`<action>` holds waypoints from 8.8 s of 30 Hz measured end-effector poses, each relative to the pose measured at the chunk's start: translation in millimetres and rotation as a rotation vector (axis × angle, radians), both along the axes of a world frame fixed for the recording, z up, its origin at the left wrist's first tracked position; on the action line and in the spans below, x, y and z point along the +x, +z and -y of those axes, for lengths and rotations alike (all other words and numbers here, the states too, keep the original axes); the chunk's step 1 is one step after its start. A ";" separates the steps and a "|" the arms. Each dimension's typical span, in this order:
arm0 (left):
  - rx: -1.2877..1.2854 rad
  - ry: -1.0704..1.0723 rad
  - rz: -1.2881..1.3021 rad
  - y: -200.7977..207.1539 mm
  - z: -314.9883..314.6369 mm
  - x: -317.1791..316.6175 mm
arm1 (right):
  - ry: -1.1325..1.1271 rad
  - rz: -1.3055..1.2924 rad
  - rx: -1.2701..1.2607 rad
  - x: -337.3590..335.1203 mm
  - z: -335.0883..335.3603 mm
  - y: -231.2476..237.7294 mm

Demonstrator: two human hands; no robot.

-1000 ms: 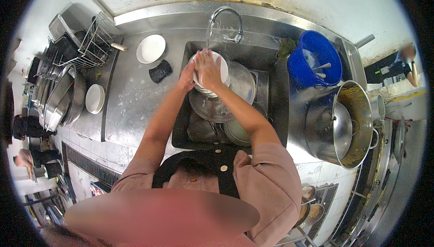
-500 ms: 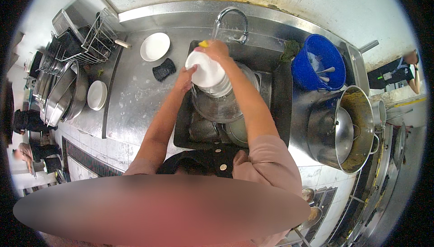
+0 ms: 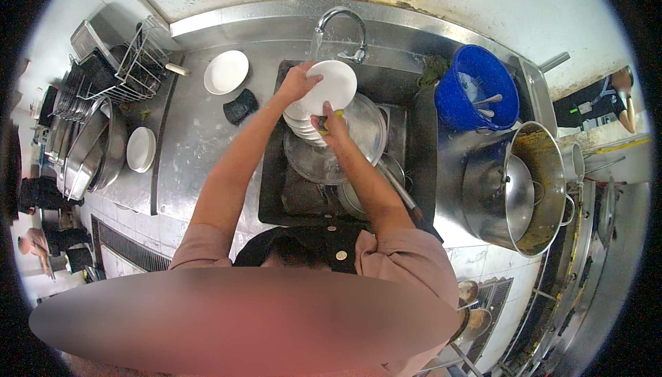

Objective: The person washes a stack of white plates in a commercial kitchen sink using a sponge and running water. They scrub each plate, rinse it, and place it on the counter beside the sink.

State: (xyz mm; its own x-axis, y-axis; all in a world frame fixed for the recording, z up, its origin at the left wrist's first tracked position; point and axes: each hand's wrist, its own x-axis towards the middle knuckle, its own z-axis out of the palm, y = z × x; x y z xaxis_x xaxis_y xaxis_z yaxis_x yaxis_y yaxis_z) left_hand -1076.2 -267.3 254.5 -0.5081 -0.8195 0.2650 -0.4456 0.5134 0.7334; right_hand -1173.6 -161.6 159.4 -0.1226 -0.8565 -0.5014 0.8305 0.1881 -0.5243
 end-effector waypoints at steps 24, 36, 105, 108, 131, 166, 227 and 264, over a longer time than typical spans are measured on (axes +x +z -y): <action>0.001 1.571 -1.257 -29.5 -53.2 468.1 | 0.513 -1.989 0.040 -23.7 108.6 7.2; 0.437 2.035 -0.123 -49.9 -28.2 502.9 | 0.239 -1.780 -0.334 -21.3 79.7 36.3; 1.522 0.006 -1.090 -51.4 -41.8 35.6 | 0.122 -1.990 -0.982 -45.8 10.1 92.3; 1.390 -0.121 -1.066 -44.0 -32.1 46.7 | 0.139 -2.164 -1.265 -31.4 -23.0 86.7; 0.778 0.036 -0.949 -50.8 -68.7 36.0 | 0.068 -2.148 -0.377 14.2 85.9 90.3; 0.935 -0.033 -0.800 -46.8 -74.0 56.3 | 0.251 -2.212 -0.994 13.3 81.8 91.8; 0.217 0.954 -0.130 -63.8 -70.8 165.8 | 0.116 -1.580 -0.356 67.7 107.3 72.6; 0.020 1.023 -0.229 -53.5 -80.6 141.8 | 0.586 -2.195 -0.850 87.6 25.3 80.1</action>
State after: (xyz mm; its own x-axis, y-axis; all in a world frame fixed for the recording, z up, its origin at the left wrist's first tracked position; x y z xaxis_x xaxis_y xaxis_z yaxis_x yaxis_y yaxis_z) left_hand -934.4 -186.7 200.9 0.4901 -0.8352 0.2494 -0.5101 -0.0428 0.8590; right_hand -1085.9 -187.0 239.5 0.4550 -0.8433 0.2862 -0.8156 -0.5236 -0.2462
